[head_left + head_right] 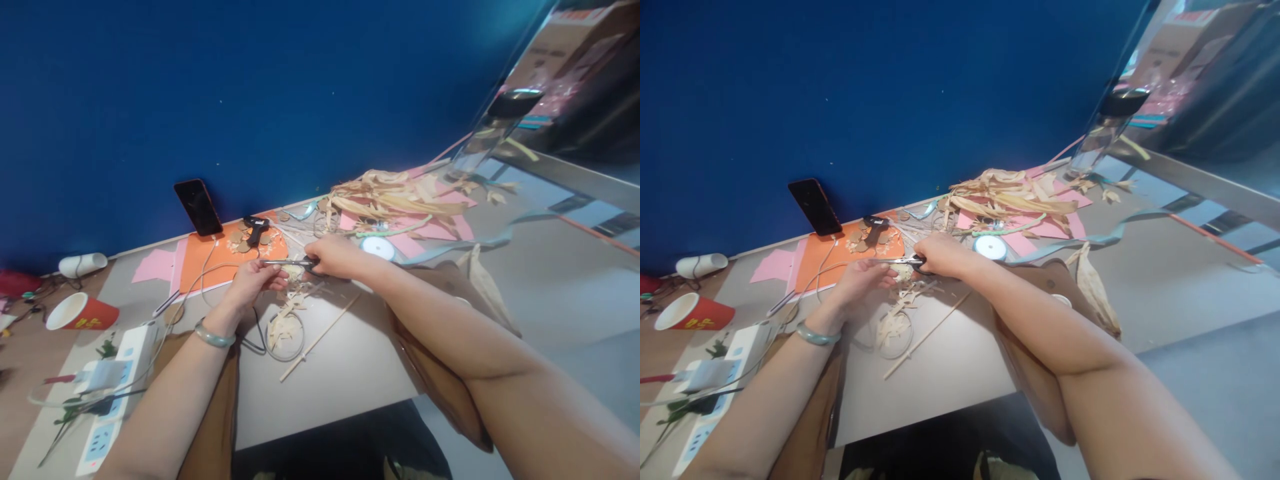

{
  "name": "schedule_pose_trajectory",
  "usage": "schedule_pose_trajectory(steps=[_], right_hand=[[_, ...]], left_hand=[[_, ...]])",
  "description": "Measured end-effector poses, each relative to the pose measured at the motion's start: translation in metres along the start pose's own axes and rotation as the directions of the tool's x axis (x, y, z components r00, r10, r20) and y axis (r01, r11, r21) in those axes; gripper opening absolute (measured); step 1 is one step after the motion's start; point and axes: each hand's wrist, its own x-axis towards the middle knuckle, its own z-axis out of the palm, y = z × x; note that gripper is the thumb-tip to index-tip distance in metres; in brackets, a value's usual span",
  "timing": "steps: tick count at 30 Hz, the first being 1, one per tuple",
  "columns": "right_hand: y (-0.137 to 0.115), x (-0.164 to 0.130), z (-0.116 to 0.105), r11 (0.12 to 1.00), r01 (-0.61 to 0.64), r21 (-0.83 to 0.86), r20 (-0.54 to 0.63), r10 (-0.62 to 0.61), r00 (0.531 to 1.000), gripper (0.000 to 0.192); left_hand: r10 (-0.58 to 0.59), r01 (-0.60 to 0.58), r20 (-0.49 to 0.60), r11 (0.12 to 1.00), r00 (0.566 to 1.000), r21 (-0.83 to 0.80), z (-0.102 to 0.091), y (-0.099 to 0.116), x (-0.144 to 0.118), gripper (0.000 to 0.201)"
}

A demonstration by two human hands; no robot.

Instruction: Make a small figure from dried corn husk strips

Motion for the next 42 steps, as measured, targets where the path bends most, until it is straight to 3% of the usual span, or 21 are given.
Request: schedule_pose_trajectory(steps=[4, 9, 16, 27, 42], right_hand=[[0.003, 0.002, 0.002, 0.999, -0.002, 0.034, -0.021, 0.002, 1.000, 0.030], [0.011, 0.002, -0.002, 0.981, -0.048, 0.190, -0.056, 0.060, 0.997, 0.045], [0.015, 0.000, -0.010, 0.965, -0.071, 0.251, 0.079, 0.053, 0.996, 0.057], [0.010, -0.002, -0.009, 0.965, -0.036, 0.259, 0.103, 0.010, 0.995, 0.051], [0.010, -0.002, -0.009, 0.967, -0.023, 0.252, 0.095, -0.001, 0.995, 0.049]], left_hand=[[-0.001, 0.001, -0.013, 1.000, 1.000, -0.014, 0.000, 0.000, 0.000, 0.021], [0.085, -0.088, -0.051, 0.994, 0.995, -0.068, -0.007, 0.003, 0.001, 0.029], [0.185, -0.205, -0.175, 0.973, 0.967, -0.105, -0.015, 0.010, 0.001, 0.032], [0.246, -0.254, -0.152, 0.967, 0.957, -0.034, -0.015, 0.008, 0.000, 0.034], [0.239, -0.242, -0.135, 0.970, 0.962, -0.011, -0.013, 0.009, -0.002, 0.036]])
